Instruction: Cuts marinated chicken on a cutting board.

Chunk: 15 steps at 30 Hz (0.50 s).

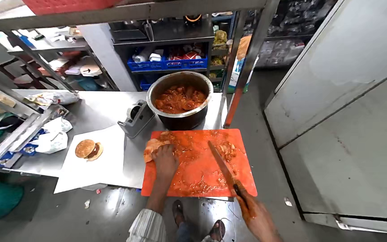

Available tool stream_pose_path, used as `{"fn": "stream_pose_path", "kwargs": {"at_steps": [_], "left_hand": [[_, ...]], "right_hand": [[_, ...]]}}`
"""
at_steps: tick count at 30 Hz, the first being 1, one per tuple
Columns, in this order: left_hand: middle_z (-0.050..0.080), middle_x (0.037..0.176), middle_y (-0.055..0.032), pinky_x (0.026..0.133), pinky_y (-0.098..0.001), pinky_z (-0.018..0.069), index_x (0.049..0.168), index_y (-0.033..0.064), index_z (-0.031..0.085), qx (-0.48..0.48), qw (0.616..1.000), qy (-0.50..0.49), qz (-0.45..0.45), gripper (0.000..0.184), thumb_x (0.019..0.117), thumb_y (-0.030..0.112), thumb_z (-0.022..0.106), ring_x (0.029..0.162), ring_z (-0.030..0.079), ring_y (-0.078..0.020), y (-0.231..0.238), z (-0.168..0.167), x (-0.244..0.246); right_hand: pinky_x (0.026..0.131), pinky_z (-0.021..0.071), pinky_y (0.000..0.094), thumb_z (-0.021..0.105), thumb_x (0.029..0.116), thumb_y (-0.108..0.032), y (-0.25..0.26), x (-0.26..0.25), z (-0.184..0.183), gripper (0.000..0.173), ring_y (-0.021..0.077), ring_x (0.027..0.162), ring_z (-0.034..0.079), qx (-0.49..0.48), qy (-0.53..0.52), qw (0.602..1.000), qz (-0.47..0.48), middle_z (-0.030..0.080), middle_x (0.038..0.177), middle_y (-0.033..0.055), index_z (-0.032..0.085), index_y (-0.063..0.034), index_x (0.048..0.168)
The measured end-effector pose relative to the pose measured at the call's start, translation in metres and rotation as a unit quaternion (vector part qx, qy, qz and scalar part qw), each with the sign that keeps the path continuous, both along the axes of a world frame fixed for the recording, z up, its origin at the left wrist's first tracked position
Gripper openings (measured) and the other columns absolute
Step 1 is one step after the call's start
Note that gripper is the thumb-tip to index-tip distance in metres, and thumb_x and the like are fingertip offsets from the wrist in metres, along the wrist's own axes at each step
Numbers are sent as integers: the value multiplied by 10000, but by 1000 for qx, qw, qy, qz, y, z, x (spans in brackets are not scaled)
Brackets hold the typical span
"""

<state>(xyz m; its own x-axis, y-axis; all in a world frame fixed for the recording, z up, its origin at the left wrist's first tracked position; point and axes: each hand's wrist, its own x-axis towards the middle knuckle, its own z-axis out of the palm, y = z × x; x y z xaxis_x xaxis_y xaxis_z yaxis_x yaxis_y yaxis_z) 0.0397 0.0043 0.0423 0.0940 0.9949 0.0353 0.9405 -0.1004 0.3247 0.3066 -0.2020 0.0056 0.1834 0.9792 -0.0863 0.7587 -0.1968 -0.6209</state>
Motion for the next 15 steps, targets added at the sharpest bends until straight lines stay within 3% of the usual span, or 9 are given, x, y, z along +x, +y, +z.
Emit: {"fn": "stream_pose_path", "kwargs": {"at_steps": [4,11,13,15], "left_hand": [[634,1388,-84,1119,-678,333,1307,152,688,-47,984,107,-135,375,933,186,679,1380,500,-344,33,-5,20],[732,1077,-148,1062,-678,387,1049,77,759,-37,979,117,-165,206,901,220,751,1161,630,-390,45,2,29],[729,1125,-156,1072,-697,369,1112,75,753,-73,983,70,-155,235,920,207,728,1184,625,-396,42,12,32],[717,1191,-172,1034,-683,422,1186,86,736,-121,979,-3,-166,260,945,182,706,1180,639,-395,37,22,37]], "right_hand": [[852,567,585,488,1050,-283,5,7,4,490,345,978,725,16,2,1000,-26,731,1143,148,494,-214,1535],[876,569,567,497,1036,-264,0,-4,1,503,321,1014,730,40,43,997,-58,731,1197,130,497,-162,1529],[888,572,553,491,1034,-263,0,-4,-1,506,306,1034,727,53,53,995,-61,726,1216,126,498,-148,1526],[896,569,556,492,1036,-291,2,-2,0,506,303,1038,726,52,54,995,-65,726,1215,122,502,-163,1526]]}}
